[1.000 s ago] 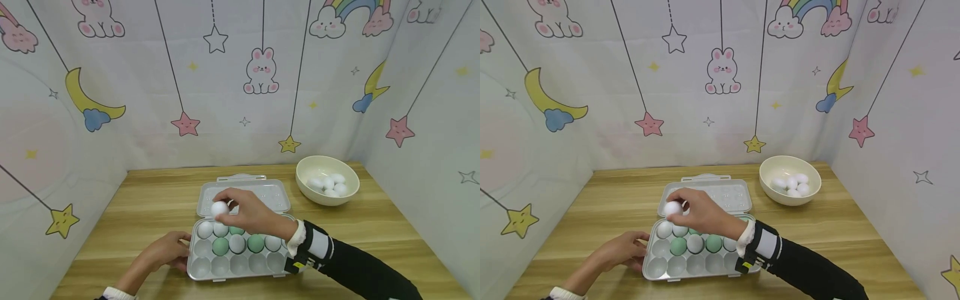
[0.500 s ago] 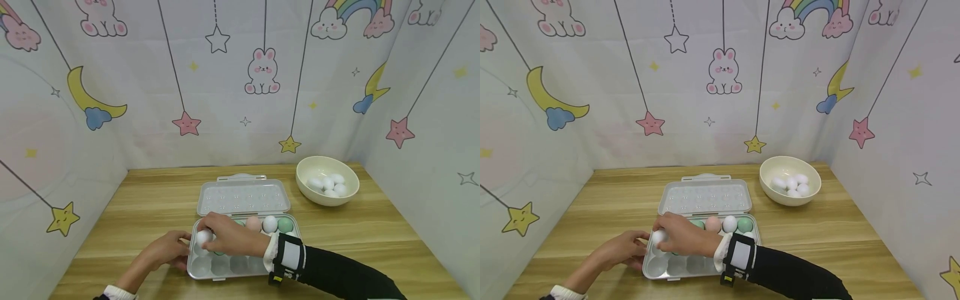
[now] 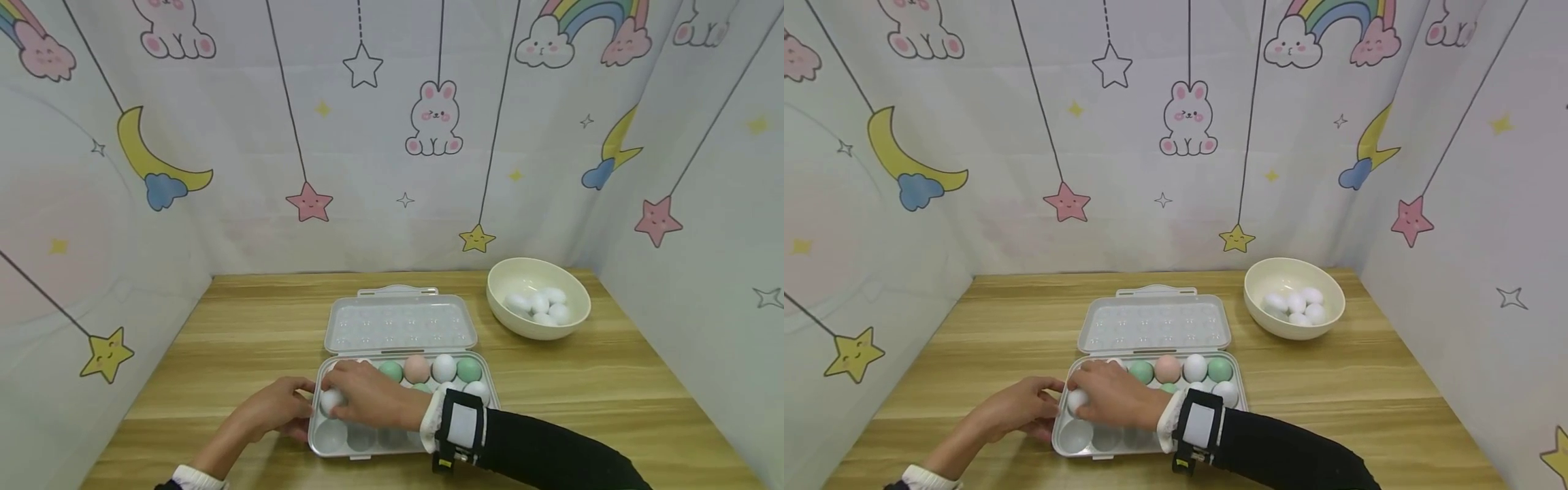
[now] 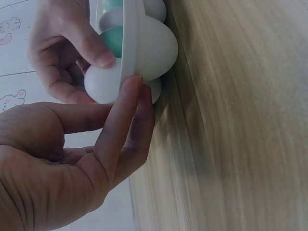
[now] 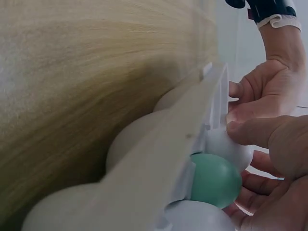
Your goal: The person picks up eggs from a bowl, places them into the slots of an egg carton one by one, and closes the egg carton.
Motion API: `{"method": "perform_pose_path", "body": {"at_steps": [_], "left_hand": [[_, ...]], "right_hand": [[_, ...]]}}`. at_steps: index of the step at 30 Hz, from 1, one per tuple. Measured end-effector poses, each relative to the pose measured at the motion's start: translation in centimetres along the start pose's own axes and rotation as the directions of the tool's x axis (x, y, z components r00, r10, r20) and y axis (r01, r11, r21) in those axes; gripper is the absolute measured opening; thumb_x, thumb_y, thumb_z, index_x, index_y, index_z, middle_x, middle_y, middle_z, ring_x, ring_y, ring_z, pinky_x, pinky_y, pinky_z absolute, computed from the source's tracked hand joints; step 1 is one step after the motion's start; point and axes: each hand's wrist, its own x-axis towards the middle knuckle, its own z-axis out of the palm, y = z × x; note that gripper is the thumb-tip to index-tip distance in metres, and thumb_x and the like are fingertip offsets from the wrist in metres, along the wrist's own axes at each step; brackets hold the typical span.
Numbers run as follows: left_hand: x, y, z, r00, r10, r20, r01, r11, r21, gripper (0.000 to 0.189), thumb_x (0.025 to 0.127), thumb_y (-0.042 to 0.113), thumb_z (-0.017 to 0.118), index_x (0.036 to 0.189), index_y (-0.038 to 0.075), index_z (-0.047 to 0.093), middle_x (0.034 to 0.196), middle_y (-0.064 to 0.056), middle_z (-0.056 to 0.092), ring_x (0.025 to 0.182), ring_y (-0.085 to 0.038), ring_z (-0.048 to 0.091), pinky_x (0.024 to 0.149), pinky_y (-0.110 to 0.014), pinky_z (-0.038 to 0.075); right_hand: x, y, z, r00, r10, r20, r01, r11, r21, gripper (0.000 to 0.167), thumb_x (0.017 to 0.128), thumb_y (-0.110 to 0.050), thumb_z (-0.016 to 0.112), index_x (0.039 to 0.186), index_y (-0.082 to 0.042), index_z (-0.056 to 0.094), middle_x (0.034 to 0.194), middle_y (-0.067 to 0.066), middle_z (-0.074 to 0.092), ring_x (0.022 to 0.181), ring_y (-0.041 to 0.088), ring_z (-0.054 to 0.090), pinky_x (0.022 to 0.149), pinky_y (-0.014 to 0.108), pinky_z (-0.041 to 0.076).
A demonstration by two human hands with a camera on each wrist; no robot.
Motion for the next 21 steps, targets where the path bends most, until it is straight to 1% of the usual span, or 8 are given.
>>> {"method": "perform_pose_path", "body": {"at_steps": [5, 9, 16, 21], "left_hand": [[0.2, -0.1, 0.0, 1.000, -0.005, -0.010, 0.005, 1.000, 0.005, 0.045, 0.090, -0.008, 0.057, 0.132, -0.022, 0.045, 0.093, -0.016, 0.070, 0.075, -0.025, 0.071, 0.063, -0.036, 0.065], [0.2, 0.0, 0.1, 1.000, -0.013, -0.018, 0.013, 1.000, 0.009, 0.045, 0.090, -0.009, 0.057, 0.132, -0.021, 0.045, 0.093, -0.016, 0.070, 0.075, -0.025, 0.071, 0.063, -0.036, 0.065], [0.1, 0.2, 0.0, 1.000, -0.018, -0.010, 0.018, 1.000, 0.008, 0.045, 0.091, -0.009, 0.057, 0.132, -0.022, 0.045, 0.094, -0.016, 0.070, 0.076, -0.026, 0.071, 0.064, -0.037, 0.065], [0.1, 0.2, 0.0, 1.000, -0.011, 0.002, 0.011, 1.000, 0.000, 0.046, 0.091, -0.008, 0.057, 0.132, -0.022, 0.045, 0.092, -0.017, 0.070, 0.074, -0.024, 0.071, 0.063, -0.036, 0.064]], "right_hand": [[0.0, 0.1, 0.8, 1.000, -0.024, -0.018, 0.022, 0.996, -0.084, 0.030, 0.092, -0.028, 0.079, 0.119, -0.018, 0.070, 0.112, -0.007, 0.066, 0.101, 0.004, 0.060, 0.085, 0.022, 0.047], [0.0, 0.0, 1.1, 0.998, -0.042, -0.037, 0.036, 0.990, -0.137, 0.031, 0.092, -0.030, 0.079, 0.119, -0.019, 0.070, 0.111, -0.008, 0.065, 0.100, 0.004, 0.060, 0.080, 0.021, 0.046], [-0.1, -0.1, 1.2, 0.998, -0.043, -0.055, 0.035, 0.989, -0.146, 0.033, 0.091, -0.030, 0.081, 0.120, -0.018, 0.070, 0.112, -0.006, 0.065, 0.100, 0.006, 0.060, 0.081, 0.021, 0.046], [-0.2, -0.1, 1.2, 0.995, -0.063, -0.080, 0.051, 0.988, -0.148, 0.036, 0.090, -0.031, 0.082, 0.121, -0.018, 0.069, 0.112, -0.006, 0.064, 0.099, 0.006, 0.059, 0.081, 0.020, 0.046]]}}
